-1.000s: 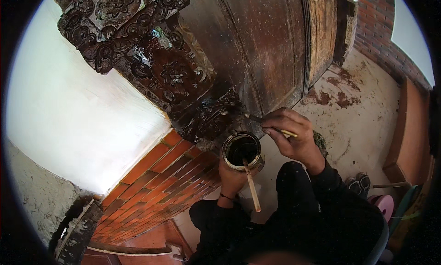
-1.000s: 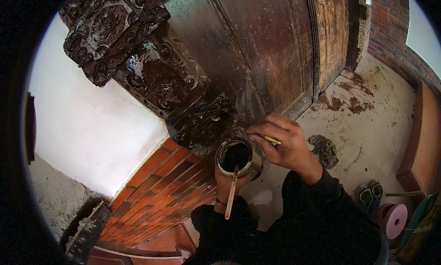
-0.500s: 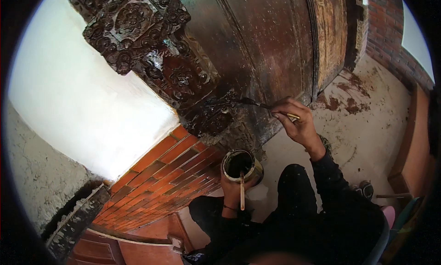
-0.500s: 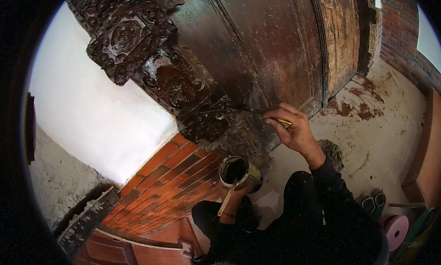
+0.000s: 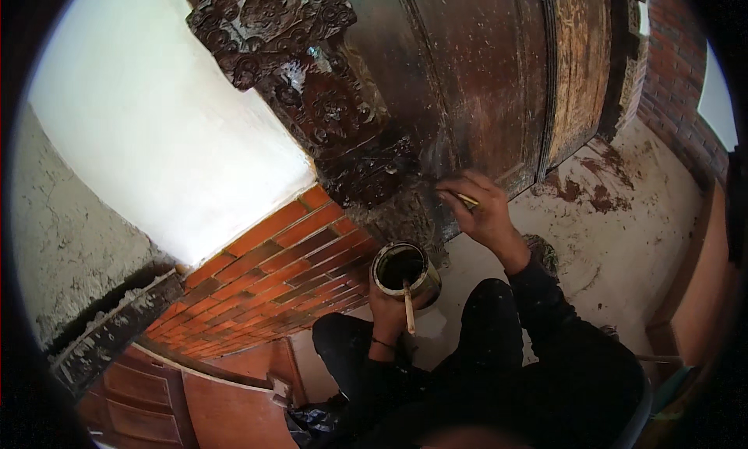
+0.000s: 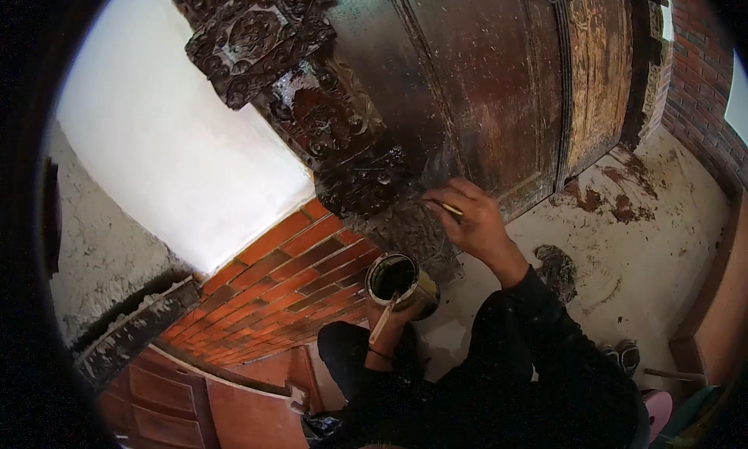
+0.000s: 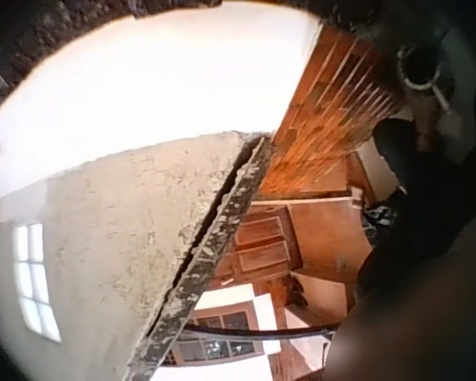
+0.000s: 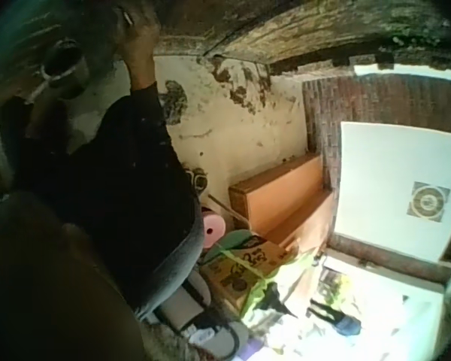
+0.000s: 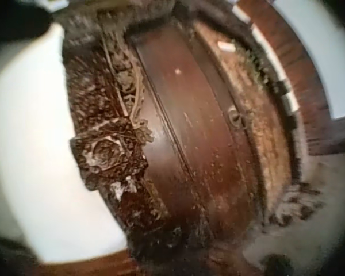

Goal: Painting the carved wooden details of a door frame with dark brown paint.

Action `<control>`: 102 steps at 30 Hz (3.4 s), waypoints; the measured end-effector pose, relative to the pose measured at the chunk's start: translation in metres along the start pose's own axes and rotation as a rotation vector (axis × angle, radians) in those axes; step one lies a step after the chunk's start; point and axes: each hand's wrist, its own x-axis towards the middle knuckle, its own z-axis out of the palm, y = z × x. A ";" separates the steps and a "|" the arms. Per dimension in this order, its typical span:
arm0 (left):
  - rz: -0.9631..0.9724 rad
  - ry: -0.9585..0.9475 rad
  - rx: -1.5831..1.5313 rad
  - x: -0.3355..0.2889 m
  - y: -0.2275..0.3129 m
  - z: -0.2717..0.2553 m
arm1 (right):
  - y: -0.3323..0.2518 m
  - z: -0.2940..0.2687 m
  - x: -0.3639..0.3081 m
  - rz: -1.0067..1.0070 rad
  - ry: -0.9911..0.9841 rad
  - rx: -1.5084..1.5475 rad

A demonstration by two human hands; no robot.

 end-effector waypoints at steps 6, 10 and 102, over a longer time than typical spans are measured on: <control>0.043 -0.016 0.047 -0.005 0.002 -0.009 | -0.017 0.010 -0.023 0.038 0.050 -0.094; 0.108 -0.024 0.048 0.003 0.003 -0.022 | -0.035 0.021 -0.011 -0.044 0.060 -0.070; 0.132 -0.147 -0.037 0.043 -0.015 -0.037 | -0.086 0.030 -0.065 0.575 -0.067 0.177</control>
